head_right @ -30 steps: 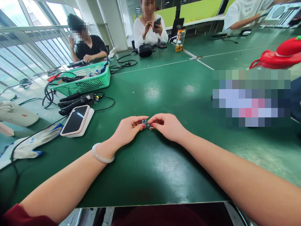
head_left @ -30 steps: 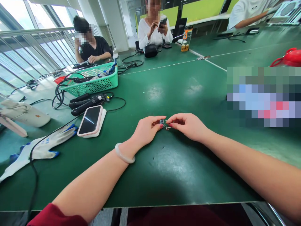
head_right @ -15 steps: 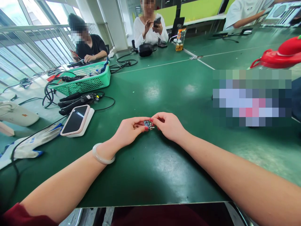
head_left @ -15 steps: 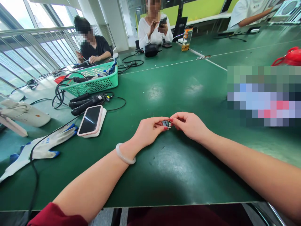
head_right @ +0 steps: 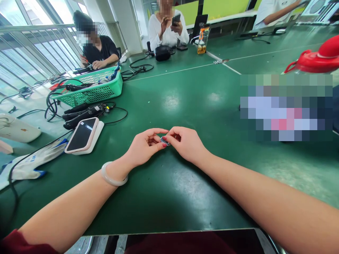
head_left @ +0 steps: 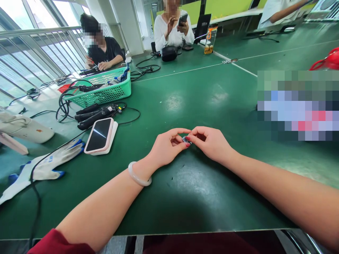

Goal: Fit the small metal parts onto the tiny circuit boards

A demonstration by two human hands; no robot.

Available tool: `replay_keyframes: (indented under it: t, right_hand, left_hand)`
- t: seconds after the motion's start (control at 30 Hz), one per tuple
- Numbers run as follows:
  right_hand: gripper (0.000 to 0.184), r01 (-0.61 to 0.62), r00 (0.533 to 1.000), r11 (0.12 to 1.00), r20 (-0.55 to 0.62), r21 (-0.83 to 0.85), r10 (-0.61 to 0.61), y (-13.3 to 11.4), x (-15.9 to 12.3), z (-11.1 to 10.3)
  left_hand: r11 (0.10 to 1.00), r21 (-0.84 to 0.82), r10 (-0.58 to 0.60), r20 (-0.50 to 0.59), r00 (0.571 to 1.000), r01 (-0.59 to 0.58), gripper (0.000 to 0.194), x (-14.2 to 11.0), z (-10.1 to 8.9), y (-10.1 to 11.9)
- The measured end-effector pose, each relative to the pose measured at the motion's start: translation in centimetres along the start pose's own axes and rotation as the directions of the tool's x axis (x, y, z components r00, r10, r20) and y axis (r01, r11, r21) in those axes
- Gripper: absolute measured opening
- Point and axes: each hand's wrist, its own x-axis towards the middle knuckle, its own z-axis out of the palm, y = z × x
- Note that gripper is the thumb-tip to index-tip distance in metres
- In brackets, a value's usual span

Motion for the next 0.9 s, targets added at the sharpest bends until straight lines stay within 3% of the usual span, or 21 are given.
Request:
replay_keyframes:
  t: [0.2, 0.33, 0.5, 0.77, 0.9]
  right_hand:
    - [0.019, 0.047, 0.996, 0.986, 0.08, -0.157, -0.034, 0.5, 0.3, -0.9]
    - [0.012, 0.113, 0.982, 0.923, 0.182, -0.369, -0.047, 1.2, 0.4, -1.3]
    - [0.016, 0.124, 0.97, 0.864, 0.244, -0.487, -0.002, 1.0, 0.5, -1.0]
    - [0.019, 0.356, 0.93, 0.655, 0.323, -0.667, -0.176, 1.4, 0.2, -0.6]
    - [0.02, 0.369, 0.926, 0.627, 0.332, -0.686, -0.181, 1.6, 0.2, -0.5]
  left_hand:
    - [0.996, 0.087, -0.004, -0.022, 1.0, 0.006, 0.028, 0.1, -0.5, 0.1]
    - [0.991, 0.134, -0.02, -0.07, 0.997, 0.029, 0.024, 0.4, -0.8, -0.4]
    - [0.99, 0.138, -0.014, -0.09, 0.996, 0.027, 0.026, 0.6, -0.6, -1.0]
    - [0.981, 0.183, -0.044, -0.088, 0.995, 0.059, 0.022, 0.6, -0.9, -1.2]
    - [0.968, 0.241, -0.051, -0.111, 0.992, 0.077, 0.022, 0.6, -1.1, -1.1]
